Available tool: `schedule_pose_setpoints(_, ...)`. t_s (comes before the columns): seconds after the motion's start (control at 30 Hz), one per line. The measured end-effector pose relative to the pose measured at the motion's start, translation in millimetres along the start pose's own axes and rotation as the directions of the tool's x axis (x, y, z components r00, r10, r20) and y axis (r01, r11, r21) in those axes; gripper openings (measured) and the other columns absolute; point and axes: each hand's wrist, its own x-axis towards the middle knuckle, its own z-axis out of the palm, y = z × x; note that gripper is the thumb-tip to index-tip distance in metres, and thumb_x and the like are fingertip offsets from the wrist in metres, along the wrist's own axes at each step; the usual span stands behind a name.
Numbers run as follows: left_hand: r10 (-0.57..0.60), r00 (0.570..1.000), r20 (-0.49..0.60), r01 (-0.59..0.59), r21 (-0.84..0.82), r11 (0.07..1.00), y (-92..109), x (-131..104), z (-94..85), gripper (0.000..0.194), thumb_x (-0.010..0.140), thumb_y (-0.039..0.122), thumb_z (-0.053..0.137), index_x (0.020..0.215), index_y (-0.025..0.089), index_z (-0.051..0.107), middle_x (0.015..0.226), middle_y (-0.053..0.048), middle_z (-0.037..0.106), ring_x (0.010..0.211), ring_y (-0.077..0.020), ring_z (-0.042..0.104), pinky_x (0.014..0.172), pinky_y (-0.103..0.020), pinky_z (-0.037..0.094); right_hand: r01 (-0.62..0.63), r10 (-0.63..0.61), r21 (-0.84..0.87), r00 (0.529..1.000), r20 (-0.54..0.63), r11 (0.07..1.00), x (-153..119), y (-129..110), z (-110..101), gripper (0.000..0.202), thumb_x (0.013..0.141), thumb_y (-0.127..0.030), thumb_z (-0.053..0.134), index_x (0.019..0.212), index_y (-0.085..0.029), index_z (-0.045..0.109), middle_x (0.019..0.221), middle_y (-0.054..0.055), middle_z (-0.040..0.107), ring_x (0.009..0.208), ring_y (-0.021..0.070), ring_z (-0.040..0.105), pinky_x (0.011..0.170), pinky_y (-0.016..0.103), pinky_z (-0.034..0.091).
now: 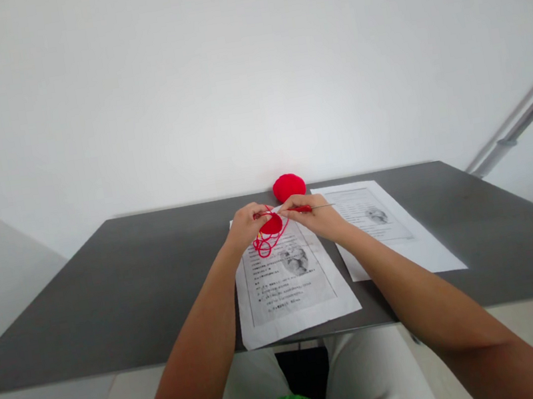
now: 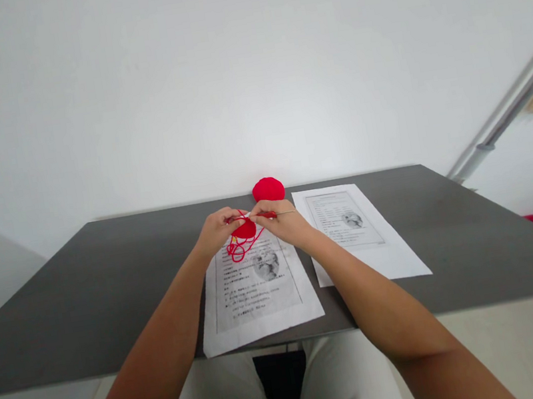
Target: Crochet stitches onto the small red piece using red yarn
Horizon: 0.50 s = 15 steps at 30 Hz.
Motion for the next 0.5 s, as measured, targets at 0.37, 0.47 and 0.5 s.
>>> schedule_pose_setpoints(0.37,-0.067,0.998,0.019,0.069,-0.162,0.984,-2.5,-0.9,-1.7,0.012,0.070,0.021,0.064,0.074,0.020,0.075,0.082,-0.004,0.073,0.074,-0.0173,0.062,0.074,-0.031,0.047,-0.232,0.260,0.415,0.966,-0.011,0.880,4.7,1.3,-0.4,0.016,0.068,-0.031,0.076,0.069,-0.017,0.069,0.068,0.001,0.069,0.068,0.0148,0.063,0.073,0.031,0.051)
schedule_pose_setpoints(0.47,-0.168,0.982,0.092,0.191,-0.387,0.902,-2.9,-1.8,-2.4,0.013,0.068,0.025,0.069,0.076,0.017,0.075,0.091,-0.006,0.075,0.077,-0.0182,0.064,0.077,-0.032,0.049,-0.265,0.320,0.563,0.947,0.001,0.782,5.8,4.1,2.6,0.021,0.065,-0.034,0.080,0.071,-0.017,0.070,0.070,0.002,0.072,0.069,0.0157,0.067,0.077,0.032,0.054)
schedule_pose_setpoints(0.5,-0.194,0.973,0.122,0.229,-0.461,0.857,-2.9,-2.0,-2.5,0.014,0.067,0.026,0.071,0.077,0.017,0.074,0.092,-0.007,0.075,0.078,-0.0184,0.065,0.078,-0.033,0.049,-0.262,0.326,0.597,0.945,0.001,0.758,5.7,4.5,3.7,0.023,0.065,-0.035,0.081,0.072,-0.017,0.070,0.072,0.002,0.073,0.070,0.0162,0.069,0.079,0.033,0.055)
